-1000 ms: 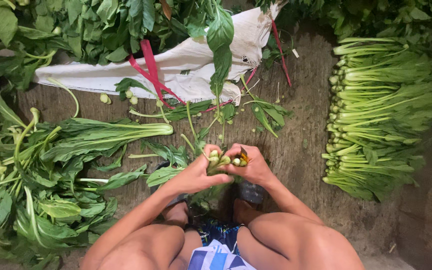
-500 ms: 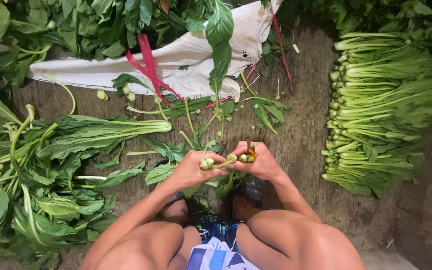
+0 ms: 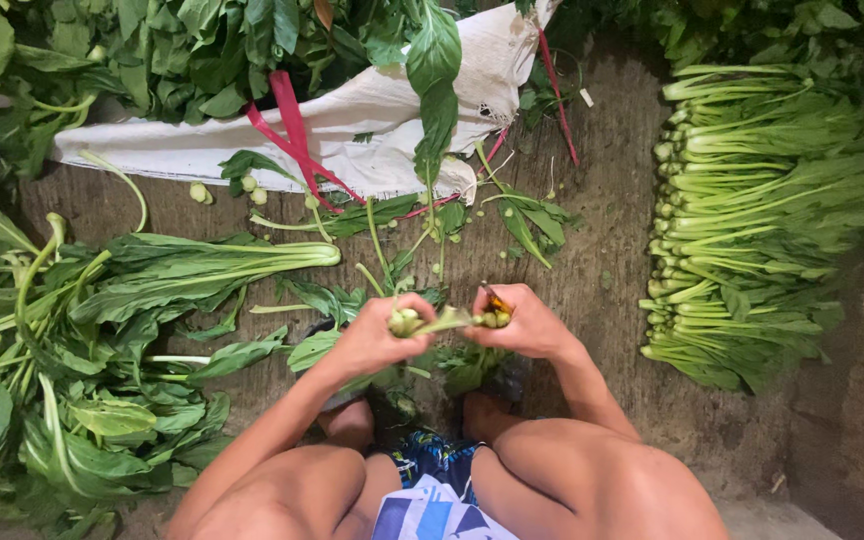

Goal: The person sits on the floor among piles of leafy green vegetables and trims the root ends off each stalk with a small knife. They gather the trimmed stalks into bunches and place the finished bunches on a pile to the side, discarding trimmed roots and leaves on the floor.

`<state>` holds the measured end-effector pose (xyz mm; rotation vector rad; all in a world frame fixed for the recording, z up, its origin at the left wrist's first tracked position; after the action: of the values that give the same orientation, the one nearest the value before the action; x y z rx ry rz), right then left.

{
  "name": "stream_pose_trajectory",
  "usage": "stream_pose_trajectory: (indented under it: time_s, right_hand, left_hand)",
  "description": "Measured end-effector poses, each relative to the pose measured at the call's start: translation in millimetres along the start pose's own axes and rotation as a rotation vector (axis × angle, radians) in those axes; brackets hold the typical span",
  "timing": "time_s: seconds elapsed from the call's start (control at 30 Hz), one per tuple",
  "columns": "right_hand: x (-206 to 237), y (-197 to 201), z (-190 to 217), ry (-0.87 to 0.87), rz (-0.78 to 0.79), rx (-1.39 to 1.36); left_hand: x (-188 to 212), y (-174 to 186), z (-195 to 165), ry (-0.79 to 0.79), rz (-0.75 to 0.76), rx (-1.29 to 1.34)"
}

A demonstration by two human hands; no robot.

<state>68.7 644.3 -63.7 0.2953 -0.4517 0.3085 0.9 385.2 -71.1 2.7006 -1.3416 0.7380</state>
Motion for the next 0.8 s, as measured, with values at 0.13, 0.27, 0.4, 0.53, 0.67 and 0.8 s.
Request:
stream_pose_trajectory:
  time_s: [0.13,0.27,0.4,0.53,0.67,0.8]
  right_hand:
    - [9.2,23.6,-0.8,-0.031,-0.053,-0.221]
    - [20.6,40.7,9.6,0.104,-0.144,-0.353]
    - [22.0,33.6,28.2,0.106,-0.263,-0.114]
    - [11.8,16.7,43.5,0.141,-0.242,0.151]
    - [4.1,6.1,51.0,0.168,-0.227,0.226]
    - [3.2,2.6,54.8,0.141,-0.201,0.228]
  left_hand:
    - [8.2,13.3,-10.6,0.003,-0.102,-0.104]
    - [10.8,12.6,-13.5,-0.086,-0.193,-0.181]
    - [4.1,7.8,-2.2,-0.098,-0.176,-0.069]
    - [-2.8,1.3,13.3,-0.163,-0.166,0.045]
    - [-5.6,-1.4,20.9,-0.143,-0.142,0.378]
    - [-1.1,0.7,16.4,-0.133,-0.170,0.288]
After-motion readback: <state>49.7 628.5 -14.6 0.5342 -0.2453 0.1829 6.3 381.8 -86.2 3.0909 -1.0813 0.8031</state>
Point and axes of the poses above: each hand's wrist, its own x-axis away from the middle knuckle, its own y-axis out of the back of the hand, z = x × y, the point moved 1 cm from there along -x, towards the middle knuckle, and after that the axes turned 1 degree about -y, right-handed, at the moved point
